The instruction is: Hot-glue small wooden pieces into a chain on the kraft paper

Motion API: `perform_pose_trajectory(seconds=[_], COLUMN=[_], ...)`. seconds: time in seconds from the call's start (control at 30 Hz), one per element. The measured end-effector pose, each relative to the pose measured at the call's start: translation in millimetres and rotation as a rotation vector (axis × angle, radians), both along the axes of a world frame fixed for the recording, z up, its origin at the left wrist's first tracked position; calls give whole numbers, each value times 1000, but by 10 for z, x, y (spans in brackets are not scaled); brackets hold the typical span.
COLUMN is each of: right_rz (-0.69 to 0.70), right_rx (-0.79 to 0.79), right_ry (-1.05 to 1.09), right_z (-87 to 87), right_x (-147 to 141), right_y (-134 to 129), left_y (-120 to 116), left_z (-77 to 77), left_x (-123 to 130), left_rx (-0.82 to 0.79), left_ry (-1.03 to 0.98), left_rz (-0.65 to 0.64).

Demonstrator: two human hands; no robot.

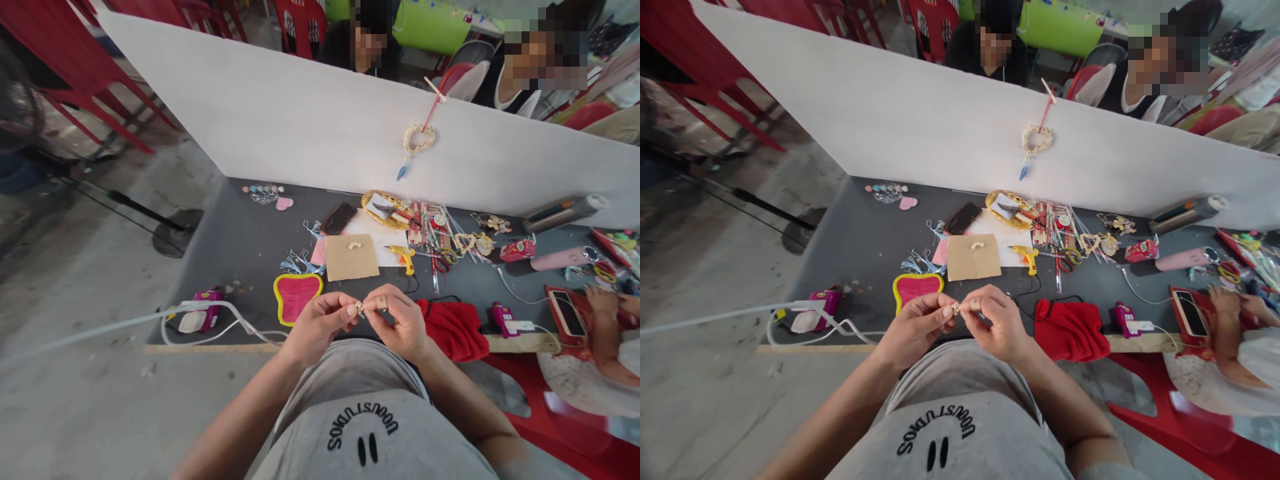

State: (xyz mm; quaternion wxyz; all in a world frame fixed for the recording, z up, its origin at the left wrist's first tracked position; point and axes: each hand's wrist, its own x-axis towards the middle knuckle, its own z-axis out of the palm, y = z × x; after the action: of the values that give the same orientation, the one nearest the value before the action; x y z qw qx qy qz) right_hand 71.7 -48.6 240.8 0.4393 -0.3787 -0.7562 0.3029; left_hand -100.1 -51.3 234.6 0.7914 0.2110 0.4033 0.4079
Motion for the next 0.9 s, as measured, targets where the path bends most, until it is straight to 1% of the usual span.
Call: perform_pose_trajectory(seconds=[0.07,0.17,0.27,0.37,0.47,0.6,0.8,0.9], right_rz=[0,-2,43,112,141,125,62,51], right_rx=[-21,-93,-123,-97,-89,-74,6,39], right_ry=[8,58,70,25,30,32,-39,-71], right_z=[-14,-48,-68,-57,-33,-17,-29,-44], right_x=[8,36,66,72,52,29,44,59], right_y=[-3,-3,7,25,36,35,35,38], left_y=[-2,-3,-3,-8,-18,-25,-14,-14], left_z=[-15,-39,-43,-29,-18,-18,-30,-32], left_x=[-8,-24,-35,-40,-41,-41,-39,-39], left_rx=[-7,-22,-49,-75,-76,-63,-19,-1], left_ry=[-11,-27,-31,-46,-48,-19,-28,5], left_rz=[-7,-13,-36,-82,-118,-142,-122,-122])
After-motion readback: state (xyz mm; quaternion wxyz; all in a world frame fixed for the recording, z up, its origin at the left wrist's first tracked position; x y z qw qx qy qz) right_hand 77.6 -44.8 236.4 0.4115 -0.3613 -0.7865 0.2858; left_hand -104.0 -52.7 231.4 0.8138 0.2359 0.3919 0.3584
